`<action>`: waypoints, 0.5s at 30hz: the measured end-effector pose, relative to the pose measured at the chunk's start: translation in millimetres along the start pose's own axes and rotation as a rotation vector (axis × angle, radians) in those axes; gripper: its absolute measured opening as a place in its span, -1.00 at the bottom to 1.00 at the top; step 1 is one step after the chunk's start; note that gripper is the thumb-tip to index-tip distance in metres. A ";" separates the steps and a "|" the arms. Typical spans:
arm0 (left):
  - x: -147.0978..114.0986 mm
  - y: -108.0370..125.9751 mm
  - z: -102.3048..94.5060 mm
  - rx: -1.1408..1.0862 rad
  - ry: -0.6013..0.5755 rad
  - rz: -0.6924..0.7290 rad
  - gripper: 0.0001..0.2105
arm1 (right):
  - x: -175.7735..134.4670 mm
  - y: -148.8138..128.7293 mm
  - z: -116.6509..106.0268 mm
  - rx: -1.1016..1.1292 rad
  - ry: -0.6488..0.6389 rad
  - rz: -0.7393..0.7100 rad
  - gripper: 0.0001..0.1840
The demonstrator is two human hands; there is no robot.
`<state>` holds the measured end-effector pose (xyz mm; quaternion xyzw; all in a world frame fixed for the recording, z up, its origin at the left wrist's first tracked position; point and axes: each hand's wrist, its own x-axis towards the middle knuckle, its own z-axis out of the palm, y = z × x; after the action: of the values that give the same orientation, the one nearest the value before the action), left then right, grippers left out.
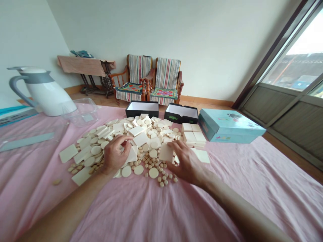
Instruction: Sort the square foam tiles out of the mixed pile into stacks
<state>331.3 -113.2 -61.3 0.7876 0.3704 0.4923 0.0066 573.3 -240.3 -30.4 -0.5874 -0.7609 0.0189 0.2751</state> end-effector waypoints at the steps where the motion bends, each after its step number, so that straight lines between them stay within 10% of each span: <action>1: 0.2 0.0 0.2 0.005 0.002 0.000 -0.85 | -8.9 17.0 -8.8 0.024 0.033 0.001 -0.57; 7: 1.1 -0.3 1.2 0.013 0.010 0.017 -0.87 | -62.6 103.5 -48.2 -0.019 0.078 0.206 -0.63; 15: 1.3 -2.2 1.9 0.021 0.003 0.017 -0.88 | -77.1 130.6 -37.5 0.032 -0.076 0.215 -0.54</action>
<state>331.9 -110.1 -62.1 0.7901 0.3690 0.4895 -0.0063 717.5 -280.7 -75.1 -0.6598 -0.7031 0.0828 0.2518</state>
